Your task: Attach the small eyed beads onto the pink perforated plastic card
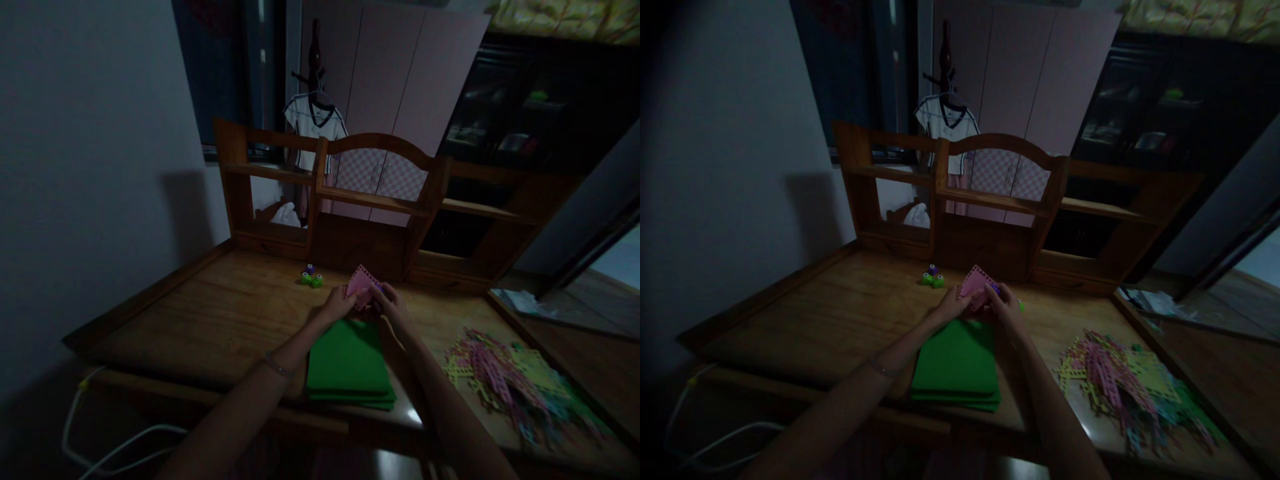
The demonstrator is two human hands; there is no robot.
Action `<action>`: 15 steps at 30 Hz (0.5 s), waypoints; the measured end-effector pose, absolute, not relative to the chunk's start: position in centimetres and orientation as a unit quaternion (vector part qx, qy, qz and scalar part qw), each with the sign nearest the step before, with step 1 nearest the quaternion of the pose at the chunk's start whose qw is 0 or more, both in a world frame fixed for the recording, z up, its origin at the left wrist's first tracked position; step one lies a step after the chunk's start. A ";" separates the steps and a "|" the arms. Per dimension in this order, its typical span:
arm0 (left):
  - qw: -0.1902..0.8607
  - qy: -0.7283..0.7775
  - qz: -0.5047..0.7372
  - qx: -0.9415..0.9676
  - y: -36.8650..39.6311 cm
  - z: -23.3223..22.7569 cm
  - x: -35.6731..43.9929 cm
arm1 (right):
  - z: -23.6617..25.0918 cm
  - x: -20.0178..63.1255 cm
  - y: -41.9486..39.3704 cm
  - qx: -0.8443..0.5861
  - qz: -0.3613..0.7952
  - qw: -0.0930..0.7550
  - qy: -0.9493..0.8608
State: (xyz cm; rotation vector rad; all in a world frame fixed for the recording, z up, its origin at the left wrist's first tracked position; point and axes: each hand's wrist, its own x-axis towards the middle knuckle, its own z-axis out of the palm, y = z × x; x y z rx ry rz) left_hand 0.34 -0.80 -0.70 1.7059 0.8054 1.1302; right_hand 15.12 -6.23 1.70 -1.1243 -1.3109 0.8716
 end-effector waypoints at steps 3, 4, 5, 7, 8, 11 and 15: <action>0.462 0.327 0.459 0.685 -1.0 -0.5 0.5 | 1.5 15.4 -6.0 -0.486 0.362 0.568 -0.558; 0.471 0.325 0.460 0.679 -1.0 -0.4 0.5 | 1.4 15.6 -6.0 -0.487 0.359 0.566 -0.559; 0.482 0.321 0.460 0.673 -1.1 -0.3 0.6 | 1.3 15.7 -6.0 -0.489 0.358 0.564 -0.561; 0.502 0.313 0.458 0.664 -1.3 -0.3 0.7 | 1.3 16.0 -6.0 -0.491 0.357 0.563 -0.561; 0.508 0.309 0.453 0.664 -1.4 -0.4 0.7 | 1.3 16.1 -6.1 -0.491 0.358 0.563 -0.560; 0.520 0.305 0.439 0.666 -1.6 -0.4 0.6 | 1.3 16.2 -6.1 -0.490 0.359 0.567 -0.556; 0.533 0.318 0.429 0.656 -1.7 -0.1 0.6 | 1.6 15.9 -6.1 -0.501 0.344 0.573 -0.551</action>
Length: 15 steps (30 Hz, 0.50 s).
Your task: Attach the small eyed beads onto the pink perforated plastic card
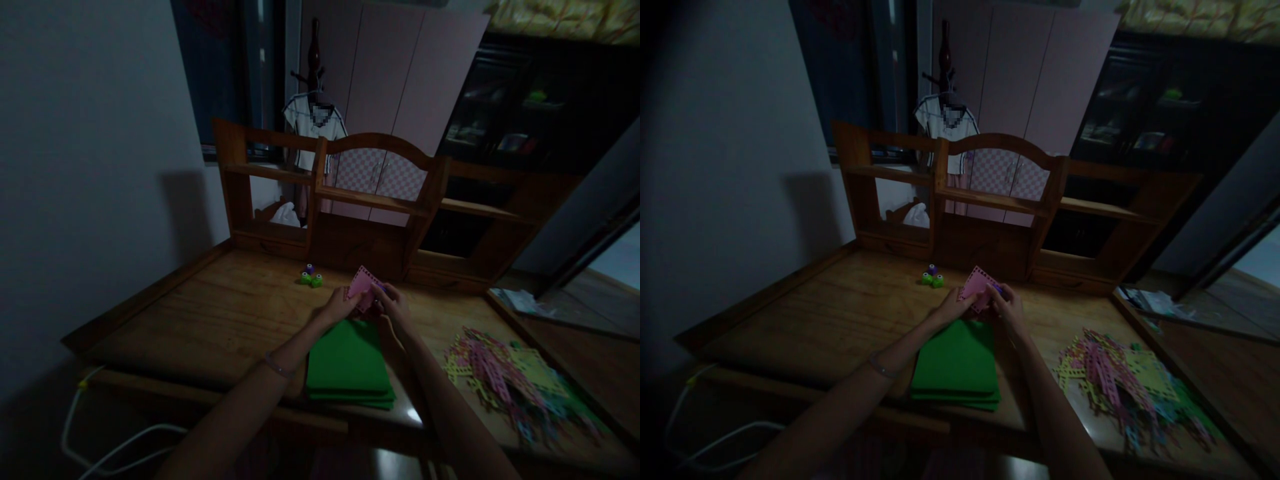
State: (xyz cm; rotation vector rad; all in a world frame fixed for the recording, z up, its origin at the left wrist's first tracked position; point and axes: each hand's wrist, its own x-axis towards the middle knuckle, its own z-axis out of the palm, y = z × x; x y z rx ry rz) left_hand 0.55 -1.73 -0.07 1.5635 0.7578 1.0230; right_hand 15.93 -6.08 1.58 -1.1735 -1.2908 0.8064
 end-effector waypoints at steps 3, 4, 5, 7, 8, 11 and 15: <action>0.519 0.324 0.444 0.655 -1.7 0.0 0.6 | 2.0 15.7 -6.3 -0.510 0.353 0.564 -0.544; 0.514 0.326 0.447 0.656 -1.7 0.0 0.6 | 2.1 15.6 -6.4 -0.507 0.362 0.563 -0.542; 0.510 0.329 0.448 0.656 -1.6 -0.1 0.6 | 2.3 15.6 -6.5 -0.502 0.371 0.564 -0.540; 0.512 0.333 0.446 0.655 -1.6 -0.3 0.6 | 2.4 15.6 -6.6 -0.493 0.374 0.575 -0.535; 0.514 0.330 0.445 0.655 -1.5 -0.3 0.6 | 2.4 15.6 -6.6 -0.491 0.369 0.584 -0.531; 0.519 0.311 0.455 0.653 -1.4 -0.4 0.5 | 2.3 16.0 -6.4 -0.491 0.352 0.614 -0.507; 0.512 0.303 0.467 0.654 -1.1 -0.5 0.6 | 1.8 16.7 -5.8 -0.516 0.342 0.632 -0.467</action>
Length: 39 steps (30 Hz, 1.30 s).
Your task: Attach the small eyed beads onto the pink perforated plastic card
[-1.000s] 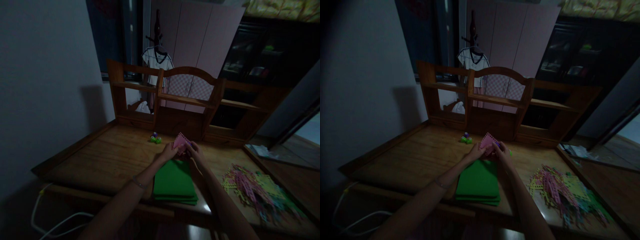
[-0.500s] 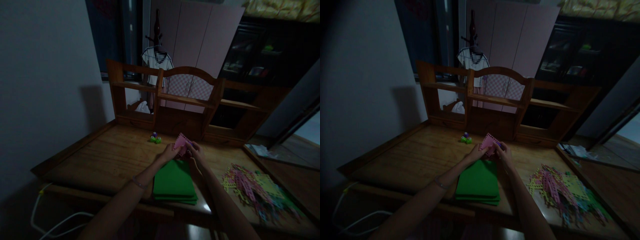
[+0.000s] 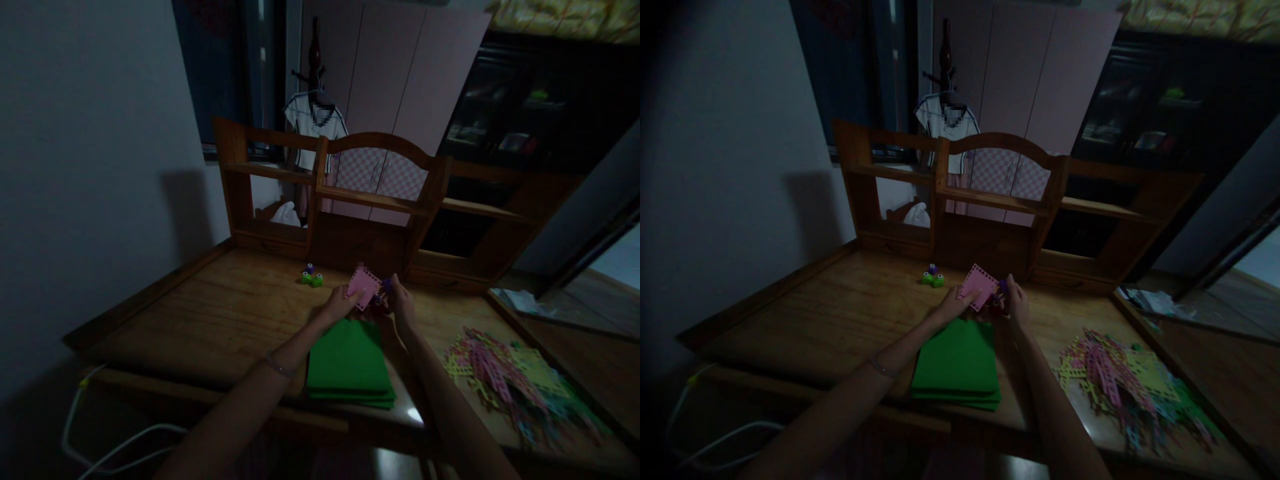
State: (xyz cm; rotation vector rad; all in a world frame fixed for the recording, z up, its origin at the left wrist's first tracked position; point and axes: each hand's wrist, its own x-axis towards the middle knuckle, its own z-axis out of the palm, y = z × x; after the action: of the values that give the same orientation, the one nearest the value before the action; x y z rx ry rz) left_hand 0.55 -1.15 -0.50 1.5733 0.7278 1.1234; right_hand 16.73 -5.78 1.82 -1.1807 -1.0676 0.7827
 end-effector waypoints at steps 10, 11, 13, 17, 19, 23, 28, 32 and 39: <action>0.489 0.345 0.495 0.630 -1.3 0.0 0.5 | 1.9 16.8 -5.6 -0.507 0.377 0.621 -0.464; 0.488 0.347 0.499 0.626 -1.3 0.0 0.5 | 1.9 16.7 -5.7 -0.503 0.383 0.613 -0.473; 0.484 0.352 0.503 0.623 -1.2 0.0 0.5 | 1.9 16.3 -5.9 -0.489 0.397 0.598 -0.496; 0.478 0.344 0.496 0.637 -1.2 -0.2 0.6 | 2.0 15.8 -6.4 -0.490 0.399 0.577 -0.517; 0.475 0.340 0.495 0.643 -1.2 -0.2 0.6 | 2.1 15.6 -6.5 -0.492 0.389 0.577 -0.524; 0.459 0.342 0.495 0.654 -1.3 0.1 0.5 | 2.4 15.4 -6.6 -0.485 0.379 0.577 -0.537; 0.463 0.341 0.498 0.650 -1.5 0.2 0.5 | 2.7 15.1 -6.8 -0.490 0.370 0.570 -0.546; 0.471 0.344 0.481 0.655 -1.5 0.0 0.7 | 2.7 14.9 -6.8 -0.507 0.353 0.559 -0.553; 0.469 0.349 0.480 0.654 -1.1 -0.3 0.7 | 2.6 14.9 -6.6 -0.515 0.333 0.554 -0.563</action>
State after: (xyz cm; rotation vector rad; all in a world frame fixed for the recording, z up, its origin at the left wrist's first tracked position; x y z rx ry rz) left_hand 0.73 -1.13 -0.32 1.6039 0.8552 1.1779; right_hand 14.91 -6.63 2.56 -1.2171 -1.3294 0.7877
